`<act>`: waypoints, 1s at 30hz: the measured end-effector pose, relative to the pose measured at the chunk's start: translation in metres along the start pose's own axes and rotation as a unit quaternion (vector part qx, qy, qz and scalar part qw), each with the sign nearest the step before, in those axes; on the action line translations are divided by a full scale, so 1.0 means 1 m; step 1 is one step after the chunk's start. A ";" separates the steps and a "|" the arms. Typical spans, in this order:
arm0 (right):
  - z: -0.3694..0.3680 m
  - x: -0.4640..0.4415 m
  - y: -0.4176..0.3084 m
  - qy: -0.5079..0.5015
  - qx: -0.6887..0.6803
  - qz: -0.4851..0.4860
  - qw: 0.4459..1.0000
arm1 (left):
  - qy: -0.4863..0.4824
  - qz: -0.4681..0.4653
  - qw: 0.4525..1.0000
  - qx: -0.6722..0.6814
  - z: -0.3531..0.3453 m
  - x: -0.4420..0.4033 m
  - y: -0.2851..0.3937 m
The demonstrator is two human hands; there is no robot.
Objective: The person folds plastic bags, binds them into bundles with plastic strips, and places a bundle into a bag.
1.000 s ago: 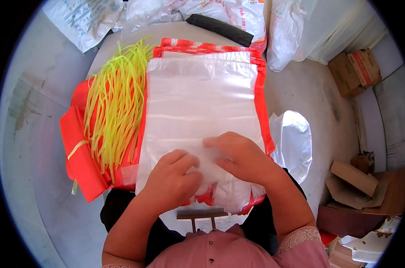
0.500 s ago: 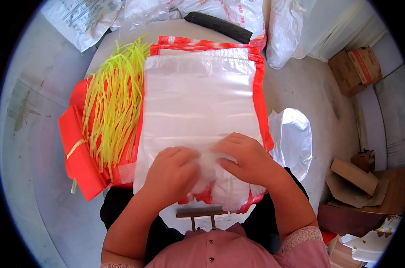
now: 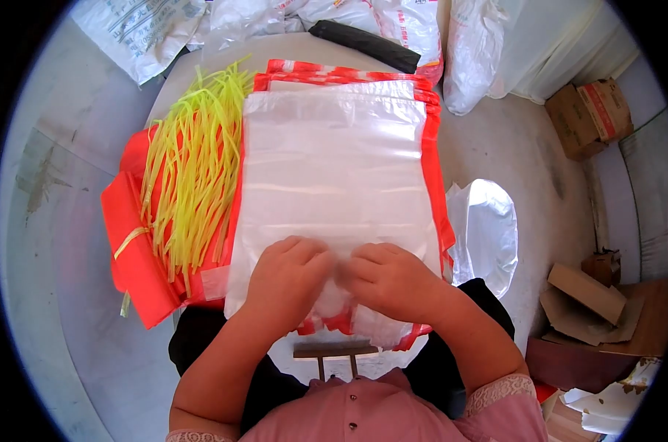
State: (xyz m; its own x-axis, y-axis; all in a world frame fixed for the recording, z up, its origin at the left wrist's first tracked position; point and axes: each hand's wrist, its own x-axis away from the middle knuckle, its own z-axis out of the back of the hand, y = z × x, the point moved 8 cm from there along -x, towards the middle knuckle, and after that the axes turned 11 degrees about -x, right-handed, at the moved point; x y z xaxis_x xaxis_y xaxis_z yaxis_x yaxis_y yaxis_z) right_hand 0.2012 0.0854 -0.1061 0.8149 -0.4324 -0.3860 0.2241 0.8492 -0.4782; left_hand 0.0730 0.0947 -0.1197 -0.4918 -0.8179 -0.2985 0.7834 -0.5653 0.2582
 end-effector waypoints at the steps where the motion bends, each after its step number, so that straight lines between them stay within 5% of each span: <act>1: 0.000 0.001 -0.001 -0.005 0.018 0.004 1.000 | 0.003 -0.011 1.000 -0.007 0.000 0.001 0.000; 10: 0.000 0.008 -0.001 -0.044 0.070 -0.045 0.996 | -0.015 -0.040 0.999 -0.005 0.012 0.010 -0.002; 16: 0.011 0.007 0.003 0.055 0.065 -0.027 0.996 | -0.018 -0.036 0.999 -0.005 0.018 0.011 -0.001; 30: 0.017 0.009 0.002 0.073 0.084 -0.058 0.992 | -0.019 -0.019 0.997 -0.075 0.016 0.017 -0.013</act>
State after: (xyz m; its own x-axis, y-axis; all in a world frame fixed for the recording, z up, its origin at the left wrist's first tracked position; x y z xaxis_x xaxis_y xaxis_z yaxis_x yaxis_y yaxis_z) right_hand 0.2184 0.0885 -0.0978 0.6944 -0.5595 -0.4526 0.4083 0.8242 -0.3924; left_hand 0.0482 0.0860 -0.1130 -0.5340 -0.8012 -0.2700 0.8103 -0.5761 0.1070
